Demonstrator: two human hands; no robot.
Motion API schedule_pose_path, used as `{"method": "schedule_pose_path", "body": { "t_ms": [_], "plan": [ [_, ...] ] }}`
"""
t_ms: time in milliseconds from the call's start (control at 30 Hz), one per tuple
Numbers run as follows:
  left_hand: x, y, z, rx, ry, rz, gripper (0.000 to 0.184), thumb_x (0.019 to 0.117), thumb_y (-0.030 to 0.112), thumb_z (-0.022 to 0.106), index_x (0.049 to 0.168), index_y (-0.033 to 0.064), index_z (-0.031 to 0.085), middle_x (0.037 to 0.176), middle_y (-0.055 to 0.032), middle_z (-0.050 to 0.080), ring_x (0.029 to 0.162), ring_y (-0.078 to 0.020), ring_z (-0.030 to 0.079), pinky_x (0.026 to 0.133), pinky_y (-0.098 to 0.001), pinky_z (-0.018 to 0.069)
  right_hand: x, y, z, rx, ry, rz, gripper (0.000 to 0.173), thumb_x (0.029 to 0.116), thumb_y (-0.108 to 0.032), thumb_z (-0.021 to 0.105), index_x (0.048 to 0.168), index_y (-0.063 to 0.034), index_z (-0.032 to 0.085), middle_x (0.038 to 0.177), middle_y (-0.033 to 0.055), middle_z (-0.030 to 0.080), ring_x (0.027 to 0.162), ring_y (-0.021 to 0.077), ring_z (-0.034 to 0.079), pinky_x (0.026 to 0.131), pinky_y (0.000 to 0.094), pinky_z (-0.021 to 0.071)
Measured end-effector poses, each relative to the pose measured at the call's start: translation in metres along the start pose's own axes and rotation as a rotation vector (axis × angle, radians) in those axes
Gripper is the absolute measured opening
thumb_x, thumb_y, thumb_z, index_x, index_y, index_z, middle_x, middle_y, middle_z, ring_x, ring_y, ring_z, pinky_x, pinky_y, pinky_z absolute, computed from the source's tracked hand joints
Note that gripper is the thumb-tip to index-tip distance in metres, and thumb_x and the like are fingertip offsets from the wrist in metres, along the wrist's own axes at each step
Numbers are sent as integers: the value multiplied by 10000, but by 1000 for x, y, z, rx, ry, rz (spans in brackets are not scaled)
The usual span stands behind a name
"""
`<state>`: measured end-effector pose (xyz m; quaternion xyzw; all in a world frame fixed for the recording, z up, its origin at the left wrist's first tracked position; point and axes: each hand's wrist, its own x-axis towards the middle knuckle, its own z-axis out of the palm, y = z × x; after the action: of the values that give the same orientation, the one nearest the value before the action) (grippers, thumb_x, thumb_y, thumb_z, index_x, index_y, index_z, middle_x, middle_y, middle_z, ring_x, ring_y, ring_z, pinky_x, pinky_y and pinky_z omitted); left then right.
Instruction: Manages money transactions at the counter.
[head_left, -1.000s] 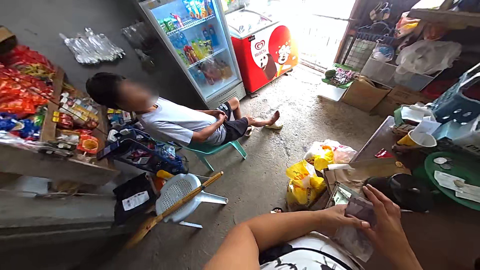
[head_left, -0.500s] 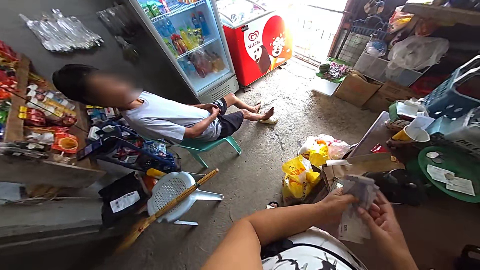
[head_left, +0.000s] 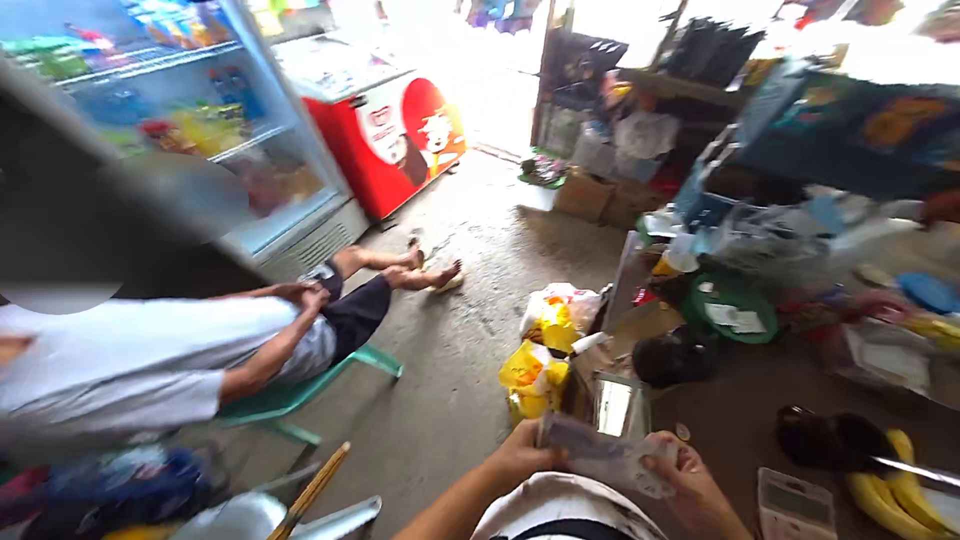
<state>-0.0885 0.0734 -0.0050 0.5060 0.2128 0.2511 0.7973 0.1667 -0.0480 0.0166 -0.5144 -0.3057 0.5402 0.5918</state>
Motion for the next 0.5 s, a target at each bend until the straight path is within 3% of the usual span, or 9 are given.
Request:
{"method": "schedule_pose_path", "body": {
  "t_ms": [67, 133, 233, 300, 333, 433, 500],
  "plan": [
    [-4, 2, -12, 8, -165, 2, 186, 915, 81, 707, 1101, 74, 706, 1000, 75, 749, 930, -8, 691, 877, -264, 576, -3, 11, 3, 3, -145, -6, 231, 857, -305, 808, 1077, -279, 741, 1078, -83, 746, 952, 39, 696, 842, 252, 597],
    [-1, 4, -21, -29, -268, -37, 242, 901, 78, 726, 1142, 86, 701, 1042, 75, 752, 963, -12, 693, 905, -261, 573, -8, 18, 10, 35, -245, -10, 276, 896, -320, 769, 1152, -245, 696, 1233, -37, 721, 1111, 87, 675, 955, 301, 564],
    [11, 11, -28, -109, -300, -85, 404, 869, 162, 782, 1252, 115, 664, 1128, 67, 748, 1022, -38, 698, 937, -274, 569, -18, 21, 22, 65, -127, 38, 487, 824, -307, 831, 1246, -210, 608, 1128, -68, 746, 1026, 65, 702, 929, 303, 588],
    [20, 16, -27, -113, -359, -94, 520, 882, 133, 764, 1365, 76, 582, 1244, 30, 713, 1126, -65, 672, 1013, -298, 541, -24, 18, 31, 96, -32, 76, 568, 793, -289, 863, 1275, -150, 596, 1099, -39, 762, 999, 89, 724, 921, 327, 604],
    [24, 17, -26, -85, -392, -98, 542, 895, 98, 732, 1399, 37, 541, 1289, 2, 690, 1166, -72, 652, 1045, -305, 523, -25, 16, 33, 76, -29, 77, 570, 824, -282, 841, 1317, -120, 605, 1138, -19, 759, 1029, 103, 721, 944, 333, 598],
    [39, 10, -21, 163, -418, -39, 394, 970, 52, 623, 1347, -54, 580, 1285, -108, 668, 1158, -103, 641, 1046, -316, 513, -22, 12, 32, -94, -23, 29, 418, 956, -74, 637, 1364, 6, 603, 1239, 38, 733, 1119, 111, 697, 1007, 313, 569],
    [48, 4, -22, 363, -387, 41, 292, 978, 30, 612, 1253, -50, 672, 1159, -158, 674, 1061, -151, 643, 964, -322, 527, -19, 13, 26, -224, -9, -16, 383, 967, 27, 556, 1344, 40, 615, 1257, 38, 728, 1138, 77, 686, 1030, 277, 549]
  ]
}}
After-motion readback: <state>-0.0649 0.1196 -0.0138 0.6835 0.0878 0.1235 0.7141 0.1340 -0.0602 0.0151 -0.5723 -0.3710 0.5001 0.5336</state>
